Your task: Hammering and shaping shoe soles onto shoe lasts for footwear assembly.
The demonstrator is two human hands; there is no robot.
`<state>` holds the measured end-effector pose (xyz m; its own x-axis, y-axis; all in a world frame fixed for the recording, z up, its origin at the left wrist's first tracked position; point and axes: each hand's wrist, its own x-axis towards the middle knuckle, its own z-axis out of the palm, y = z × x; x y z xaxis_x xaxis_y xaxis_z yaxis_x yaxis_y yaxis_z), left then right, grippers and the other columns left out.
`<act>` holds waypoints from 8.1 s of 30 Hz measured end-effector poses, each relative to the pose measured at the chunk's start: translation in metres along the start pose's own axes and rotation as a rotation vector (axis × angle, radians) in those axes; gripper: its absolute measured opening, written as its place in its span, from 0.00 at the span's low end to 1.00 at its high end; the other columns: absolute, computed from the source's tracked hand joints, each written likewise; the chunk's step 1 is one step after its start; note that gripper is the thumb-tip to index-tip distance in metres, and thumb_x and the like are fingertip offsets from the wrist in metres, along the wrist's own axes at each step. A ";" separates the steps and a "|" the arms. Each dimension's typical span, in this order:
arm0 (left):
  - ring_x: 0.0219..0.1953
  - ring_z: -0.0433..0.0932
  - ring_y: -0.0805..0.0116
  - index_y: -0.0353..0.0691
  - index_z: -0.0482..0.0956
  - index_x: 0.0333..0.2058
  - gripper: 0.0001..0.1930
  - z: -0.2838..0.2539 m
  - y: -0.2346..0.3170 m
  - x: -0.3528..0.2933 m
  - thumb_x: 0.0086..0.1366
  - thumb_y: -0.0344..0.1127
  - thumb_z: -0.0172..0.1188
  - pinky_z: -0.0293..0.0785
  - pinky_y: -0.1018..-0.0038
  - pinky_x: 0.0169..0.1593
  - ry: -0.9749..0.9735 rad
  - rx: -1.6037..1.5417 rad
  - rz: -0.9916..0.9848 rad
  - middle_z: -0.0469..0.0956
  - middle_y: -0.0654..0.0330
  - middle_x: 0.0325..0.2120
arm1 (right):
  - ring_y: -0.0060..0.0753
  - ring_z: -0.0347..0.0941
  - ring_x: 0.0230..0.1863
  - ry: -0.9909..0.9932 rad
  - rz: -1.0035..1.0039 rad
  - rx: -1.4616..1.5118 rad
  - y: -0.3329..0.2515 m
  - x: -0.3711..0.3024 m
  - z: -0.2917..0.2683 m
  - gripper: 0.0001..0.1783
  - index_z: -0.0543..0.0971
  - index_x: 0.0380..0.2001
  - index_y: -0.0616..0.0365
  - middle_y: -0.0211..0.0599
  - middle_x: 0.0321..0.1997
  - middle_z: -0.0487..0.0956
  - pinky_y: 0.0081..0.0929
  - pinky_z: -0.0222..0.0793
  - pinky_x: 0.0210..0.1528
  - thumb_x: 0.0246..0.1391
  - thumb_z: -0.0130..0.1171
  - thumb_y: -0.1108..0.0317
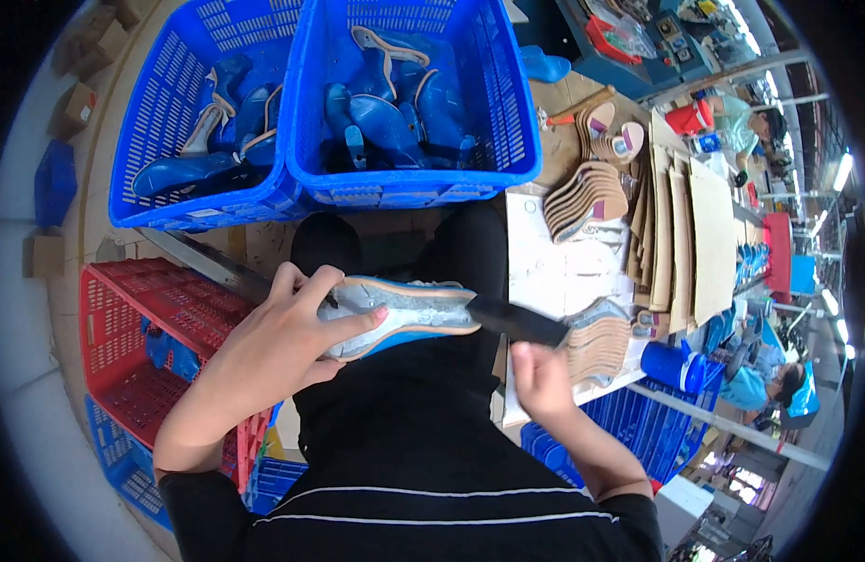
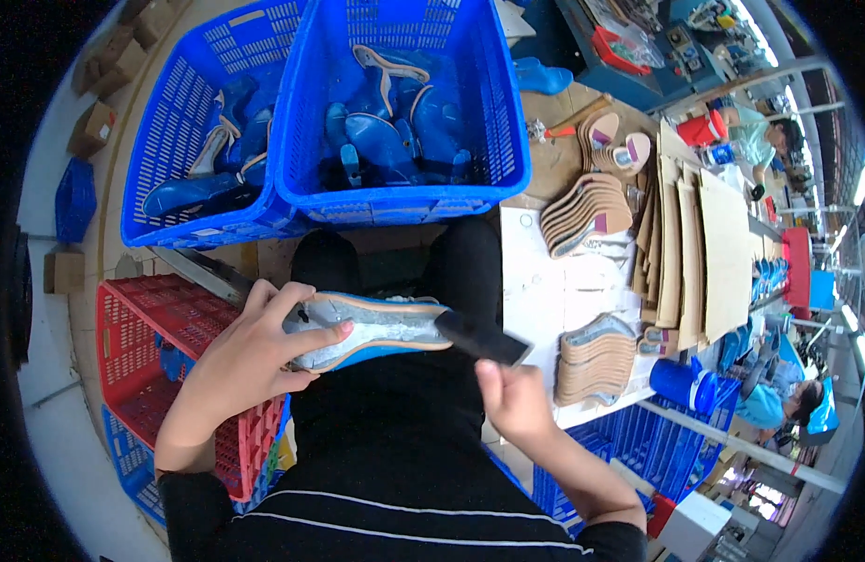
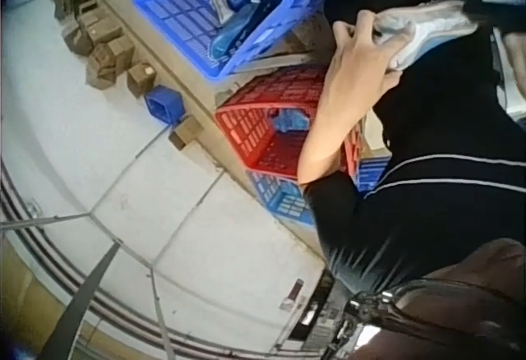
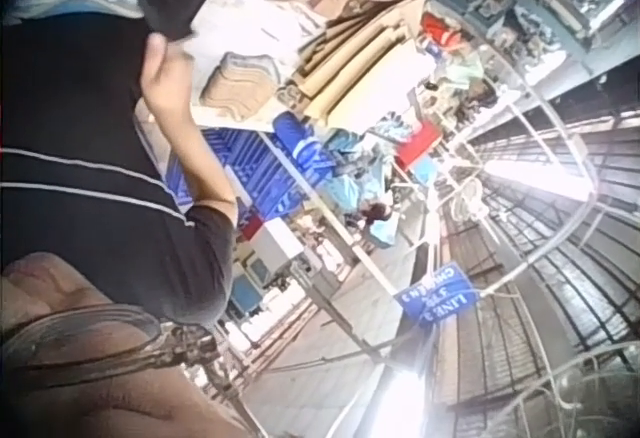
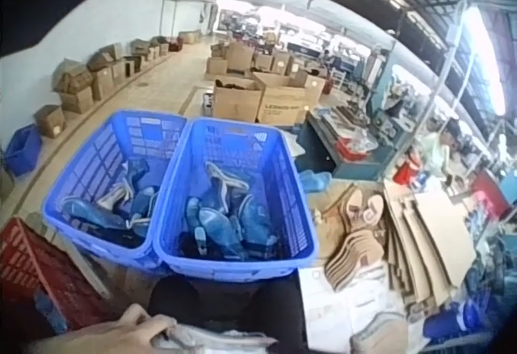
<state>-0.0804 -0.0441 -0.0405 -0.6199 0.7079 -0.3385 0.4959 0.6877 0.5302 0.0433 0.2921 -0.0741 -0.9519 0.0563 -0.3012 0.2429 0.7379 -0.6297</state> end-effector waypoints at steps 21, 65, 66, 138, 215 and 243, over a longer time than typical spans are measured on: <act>0.61 0.71 0.50 0.67 0.86 0.59 0.33 0.010 -0.002 -0.005 0.54 0.31 0.79 0.86 0.58 0.54 0.112 -0.033 -0.030 0.68 0.55 0.66 | 0.25 0.73 0.32 0.067 -0.389 0.901 0.011 -0.043 -0.069 0.27 0.71 0.63 0.64 0.36 0.34 0.78 0.20 0.66 0.35 0.73 0.57 0.54; 0.48 0.76 0.50 0.66 0.79 0.63 0.27 0.081 -0.026 0.007 0.66 0.34 0.63 0.77 0.58 0.51 0.763 0.245 0.192 0.73 0.50 0.57 | 0.22 0.66 0.22 0.202 0.093 0.291 0.022 -0.006 -0.010 0.26 0.72 0.26 0.61 0.28 0.18 0.70 0.30 0.60 0.25 0.79 0.48 0.56; 0.48 0.76 0.51 0.66 0.78 0.63 0.27 0.084 -0.025 0.008 0.66 0.34 0.63 0.77 0.59 0.50 0.797 0.253 0.183 0.73 0.51 0.57 | 0.23 0.65 0.21 0.356 -0.032 0.136 0.036 -0.006 -0.007 0.25 0.73 0.27 0.62 0.29 0.17 0.69 0.30 0.58 0.25 0.79 0.49 0.58; 0.83 0.44 0.48 0.63 0.39 0.81 0.63 0.447 -0.513 -0.295 0.58 0.51 0.78 0.54 0.43 0.79 0.557 -0.477 -1.733 0.39 0.59 0.83 | 0.58 0.81 0.54 0.260 0.191 -0.971 0.082 0.018 0.142 0.22 0.81 0.59 0.59 0.62 0.55 0.83 0.48 0.79 0.54 0.67 0.57 0.61; 0.75 0.64 0.44 0.45 0.58 0.77 0.41 0.155 -0.047 0.052 0.73 0.54 0.64 0.60 0.45 0.76 0.655 -1.830 0.421 0.60 0.37 0.74 | 0.59 0.76 0.66 0.722 0.009 0.222 0.145 0.135 0.039 0.28 0.78 0.62 0.66 0.56 0.63 0.81 0.46 0.70 0.69 0.66 0.67 0.58; 0.72 0.68 0.38 0.39 0.49 0.78 0.41 0.133 -0.049 0.035 0.79 0.57 0.51 0.67 0.46 0.73 0.694 -1.982 0.376 0.59 0.24 0.71 | 0.37 0.78 0.18 0.313 0.008 1.356 0.024 0.033 0.027 0.22 0.72 0.51 0.64 0.48 0.33 0.82 0.31 0.79 0.26 0.82 0.39 0.54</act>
<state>-0.0457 -0.0318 -0.1821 -0.9657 0.2583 -0.0250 -0.2286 -0.8014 0.5527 0.0229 0.2933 -0.1190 -0.9077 0.3365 -0.2506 0.0669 -0.4736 -0.8782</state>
